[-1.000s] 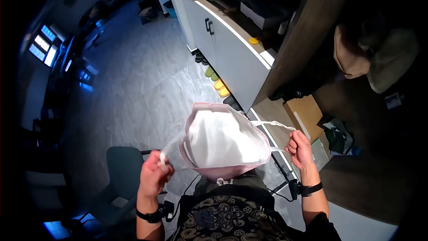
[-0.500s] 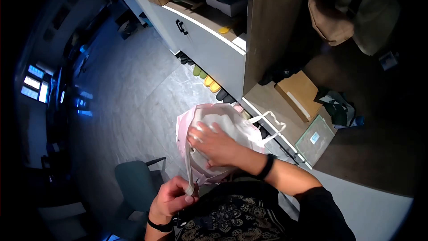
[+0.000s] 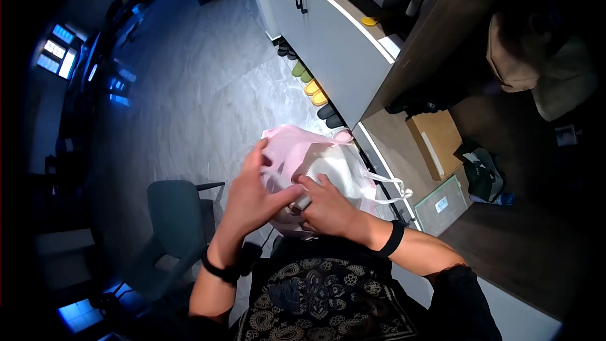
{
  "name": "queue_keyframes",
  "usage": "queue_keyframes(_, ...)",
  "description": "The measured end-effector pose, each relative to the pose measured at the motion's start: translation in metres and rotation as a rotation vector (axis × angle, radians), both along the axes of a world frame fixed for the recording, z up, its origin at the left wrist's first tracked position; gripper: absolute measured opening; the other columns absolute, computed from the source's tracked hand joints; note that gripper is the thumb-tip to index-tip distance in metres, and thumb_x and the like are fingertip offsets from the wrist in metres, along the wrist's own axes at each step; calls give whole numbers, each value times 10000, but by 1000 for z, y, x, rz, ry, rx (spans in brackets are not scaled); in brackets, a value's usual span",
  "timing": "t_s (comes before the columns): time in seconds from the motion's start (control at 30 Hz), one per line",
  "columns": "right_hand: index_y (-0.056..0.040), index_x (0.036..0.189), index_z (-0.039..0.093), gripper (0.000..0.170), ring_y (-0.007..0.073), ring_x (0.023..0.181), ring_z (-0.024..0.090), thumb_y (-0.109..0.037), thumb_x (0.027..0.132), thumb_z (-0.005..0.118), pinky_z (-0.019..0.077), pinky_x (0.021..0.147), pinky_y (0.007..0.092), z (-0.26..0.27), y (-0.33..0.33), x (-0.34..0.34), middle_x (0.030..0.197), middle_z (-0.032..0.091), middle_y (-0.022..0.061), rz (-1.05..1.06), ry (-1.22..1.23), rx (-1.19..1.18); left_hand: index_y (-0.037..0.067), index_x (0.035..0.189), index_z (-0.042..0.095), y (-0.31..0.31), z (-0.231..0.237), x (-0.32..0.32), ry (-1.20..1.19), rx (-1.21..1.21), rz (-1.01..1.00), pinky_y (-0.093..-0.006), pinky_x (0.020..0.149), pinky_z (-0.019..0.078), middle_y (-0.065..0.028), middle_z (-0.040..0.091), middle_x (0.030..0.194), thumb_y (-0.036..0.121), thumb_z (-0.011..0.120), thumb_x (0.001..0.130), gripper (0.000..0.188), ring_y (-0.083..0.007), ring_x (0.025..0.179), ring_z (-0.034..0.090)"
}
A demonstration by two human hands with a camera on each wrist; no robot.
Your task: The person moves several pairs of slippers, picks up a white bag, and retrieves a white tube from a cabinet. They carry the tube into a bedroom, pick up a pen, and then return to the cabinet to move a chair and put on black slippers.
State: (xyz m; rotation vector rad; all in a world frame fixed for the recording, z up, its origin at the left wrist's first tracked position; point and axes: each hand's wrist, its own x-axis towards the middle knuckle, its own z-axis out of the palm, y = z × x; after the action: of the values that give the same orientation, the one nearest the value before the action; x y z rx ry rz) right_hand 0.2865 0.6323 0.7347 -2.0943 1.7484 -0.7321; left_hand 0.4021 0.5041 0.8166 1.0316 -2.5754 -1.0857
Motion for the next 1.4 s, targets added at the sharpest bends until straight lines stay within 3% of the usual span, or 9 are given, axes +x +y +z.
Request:
queue_keyframes(0.07, -123, 829, 659, 163, 274, 1135, 413, -160, 673, 630, 341, 865, 504, 1, 0, 6, 1102, 529, 56, 12, 42, 95, 38, 1265, 379, -1, -15, -17, -157, -181, -100, -425, 734, 478, -174, 529, 1050, 277, 685, 716, 673, -358, 862, 603)
queue_keyframes(0.17, -115, 792, 627, 129, 266, 1097, 447, -162, 672, 639, 337, 874, 486, 10, -1, 7, 1054, 558, 48, 7, 83, 148, 53, 1227, 452, -14, -35, -26, -342, -218, -65, -429, 747, 479, -190, 554, 1085, 270, 639, 741, 565, -404, 891, 583)
queue_keyframes(0.27, -108, 781, 589, 176, 275, 1131, 439, -191, 654, 678, 341, 889, 478, 11, 11, 4, 1088, 549, 51, -24, 61, 63, 69, 1122, 557, -43, -51, -14, -189, -165, -39, -422, 722, 480, -181, 610, 992, 211, 603, 756, 395, -360, 852, 604)
queue_keyframes(0.37, -106, 763, 573, 186, 273, 1144, 436, -194, 644, 686, 337, 903, 474, 15, 25, 1, 1099, 546, 48, -34, 20, 1, 64, 1002, 623, -48, -42, -7, -257, -7, -1, -413, 692, 473, -179, 637, 861, 170, 578, 765, 264, -335, 813, 615)
queue_keyframes(0.5, -108, 753, 562, 211, 269, 1149, 441, -202, 624, 699, 346, 900, 462, 22, 37, -1, 1110, 544, 43, -53, 18, -50, 72, 1009, 626, -55, -43, -2, -219, 115, 30, -384, 669, 466, -172, 637, 789, 169, 551, 762, 276, -325, 761, 620)
queue_keyframes(0.73, -110, 744, 551, 207, 266, 1137, 457, -198, 627, 698, 370, 886, 462, 27, 43, -2, 1118, 543, 44, -63, 38, -63, 80, 1033, 622, -47, -36, -4, -191, 106, 23, -363, 669, 469, -147, 644, 788, 175, 554, 758, 299, -299, 740, 623)
queue_keyframes(0.83, -108, 744, 545, 205, 267, 1130, 462, -187, 629, 695, 371, 882, 463, 27, 43, -2, 1112, 545, 46, -67, 38, -68, 28, 1051, 610, -48, -35, -3, -194, 133, 17, -284, 585, 448, -85, 611, 737, 103, 582, 792, 271, -137, 638, 560)
queue_keyframes(0.93, -109, 743, 540, 201, 270, 1124, 465, -178, 630, 692, 375, 870, 460, 26, 44, -1, 1105, 547, 46, -66, 30, -70, 98, 1017, 627, -45, -30, -4, -229, 146, 36, -354, 661, 471, -134, 639, 765, 182, 577, 761, 273, -283, 716, 621)
queue_keyframes(1.4, -103, 713, 561, 71, 253, 1116, 464, -153, 697, 608, 344, 860, 440, 27, 44, -1, 1042, 548, 47, -59, -4, -107, 85, 1026, 620, -44, -25, 5, -201, 109, -64, -332, 616, 480, -123, 638, 764, 179, 634, 752, 290, -245, 635, 623)
